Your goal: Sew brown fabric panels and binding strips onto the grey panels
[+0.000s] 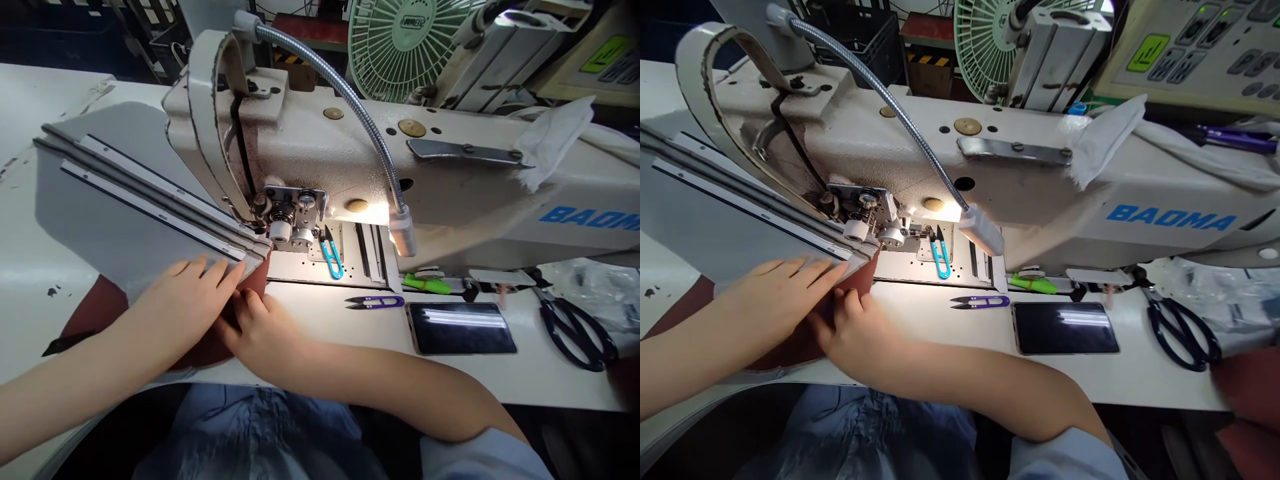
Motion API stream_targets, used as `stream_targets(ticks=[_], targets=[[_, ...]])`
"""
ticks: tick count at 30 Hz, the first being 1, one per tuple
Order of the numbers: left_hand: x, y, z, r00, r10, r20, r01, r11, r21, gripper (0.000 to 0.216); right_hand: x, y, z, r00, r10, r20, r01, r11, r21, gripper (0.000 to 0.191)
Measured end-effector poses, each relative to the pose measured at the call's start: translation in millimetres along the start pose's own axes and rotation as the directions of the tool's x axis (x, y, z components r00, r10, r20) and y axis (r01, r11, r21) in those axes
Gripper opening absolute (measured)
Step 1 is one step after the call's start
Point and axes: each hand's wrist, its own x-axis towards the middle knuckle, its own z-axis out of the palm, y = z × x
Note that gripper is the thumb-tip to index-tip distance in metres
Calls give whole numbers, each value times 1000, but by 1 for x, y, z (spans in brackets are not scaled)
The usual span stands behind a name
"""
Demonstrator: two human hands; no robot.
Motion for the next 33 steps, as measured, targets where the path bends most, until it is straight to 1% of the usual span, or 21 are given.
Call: stream_targets(ticks=[2, 4, 6, 7, 9, 11, 13, 16, 19, 21, 24, 29, 31, 33], targets=[[3, 1, 0, 998, -28, 55, 28, 1000, -3, 43, -4, -7, 0, 999, -40, 13, 40, 998, -42, 41], [15, 0, 2, 995, 5, 100, 0, 999, -47, 29, -7, -11, 1, 998, -55, 30, 56, 997, -58, 41], [29, -3, 6, 995, 32, 91, -20, 991, -129, 23, -8, -11, 3, 998, -60, 24, 61, 996, -58, 42], [34, -5, 8, 996, 24, 80, -10, 984, -175, 25, -8, -10, 4, 998, -66, 19, 67, 996, -58, 42], [40, -7, 14, 997, -43, 70, 59, 971, -232, 41, -7, -9, 4, 997, -80, 6, 80, 994, -68, 43], [42, -9, 20, 993, -96, 62, 108, 967, -230, 57, -6, -7, 3, 996, -82, -14, 81, 992, -100, 41], [41, -9, 25, 995, -98, 33, 102, 978, -184, 63, -5, -7, 3, 996, -77, -40, 71, 989, -132, 40], [39, -7, 31, 997, -69, -39, 64, 990, -123, 63, -5, -6, 3, 995, -74, -69, 63, 986, -152, 38], [38, -6, 35, 991, -56, -123, 42, 993, -114, 60, -5, -6, 6, 994, -77, -83, 65, 989, -132, 37], [38, -6, 36, 987, -40, -157, 23, 994, -109, 58, -4, -6, 7, 994, -70, -85, 61, 992, -114, 36], [39, -5, 33, 987, -45, -156, 27, 993, -116, 55, -4, -6, 6, 995, -67, -74, 60, 993, -98, 35], [45, -3, 27, 987, -108, -118, 88, 983, -163, 45, -5, -5, 0, 997, -77, -17, 75, 994, -74, 37], [44, -3, 27, 989, -97, -116, 76, 982, -171, 43, -6, -5, -1, 997, -72, -4, 72, 996, -60, 39], [42, -3, 30, 990, -64, -126, 44, 987, -155, 48, -6, -6, -1, 998, -68, 10, 69, 996, -57, 40]])
